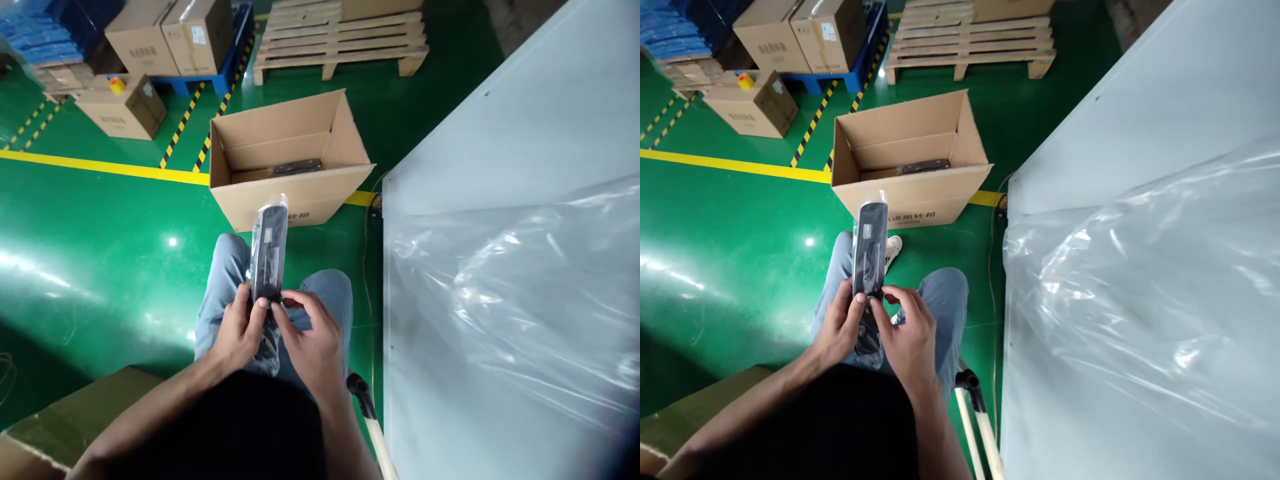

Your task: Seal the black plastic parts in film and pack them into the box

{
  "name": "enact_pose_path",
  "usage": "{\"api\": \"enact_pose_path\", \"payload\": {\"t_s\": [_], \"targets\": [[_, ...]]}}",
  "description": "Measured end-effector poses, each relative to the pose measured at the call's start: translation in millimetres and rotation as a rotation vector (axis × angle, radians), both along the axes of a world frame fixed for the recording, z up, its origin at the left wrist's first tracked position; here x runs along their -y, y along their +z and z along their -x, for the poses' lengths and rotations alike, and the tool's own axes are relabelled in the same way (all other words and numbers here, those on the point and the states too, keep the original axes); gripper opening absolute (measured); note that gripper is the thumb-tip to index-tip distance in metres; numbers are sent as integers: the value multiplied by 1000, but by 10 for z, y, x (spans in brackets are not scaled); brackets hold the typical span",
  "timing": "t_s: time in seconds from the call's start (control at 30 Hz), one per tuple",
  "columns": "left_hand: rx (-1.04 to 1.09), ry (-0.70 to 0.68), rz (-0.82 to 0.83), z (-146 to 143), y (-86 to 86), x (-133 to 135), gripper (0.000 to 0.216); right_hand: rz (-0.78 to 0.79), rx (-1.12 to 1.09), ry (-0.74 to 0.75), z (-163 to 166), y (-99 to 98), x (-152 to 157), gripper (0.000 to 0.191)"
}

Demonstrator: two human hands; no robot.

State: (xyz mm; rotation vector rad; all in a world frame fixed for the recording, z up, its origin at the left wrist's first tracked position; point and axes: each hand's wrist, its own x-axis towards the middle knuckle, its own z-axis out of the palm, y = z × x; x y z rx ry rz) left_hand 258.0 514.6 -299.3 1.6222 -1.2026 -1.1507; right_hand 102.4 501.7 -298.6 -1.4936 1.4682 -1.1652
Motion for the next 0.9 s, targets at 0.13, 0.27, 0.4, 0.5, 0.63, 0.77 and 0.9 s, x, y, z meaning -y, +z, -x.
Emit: {"api": "enact_pose_path", "payload": {"t_s": [0.13, 0.27, 0.4, 0.5, 0.63, 0.77, 0.9], "targets": [[26, -48, -23, 5, -19, -26, 44, -26, 26, -70, -95, -45, 14, 25], [-136, -75, -66, -47, -39, -4, 49, -263, 270, -145, 27, -186, -24, 34], [-148, -123, -65, -84, -57, 2, 49, -329, 384, -147, 143, -255, -18, 38], [-41, -143, -64, -96, -49, -24, 47, -229, 332, -233, 150, -210, 51, 39], [67, -255, -98, -72, -5, -94, 38, -110, 196, -293, 65, -80, 186, 36], [47, -270, -109, -53, 31, -139, 38, -75, 186, -415, 5, -84, 265, 32], [-200, -194, -186, -62, 48, -142, 49, -216, 457, -471, 47, -252, 270, 40]]}}
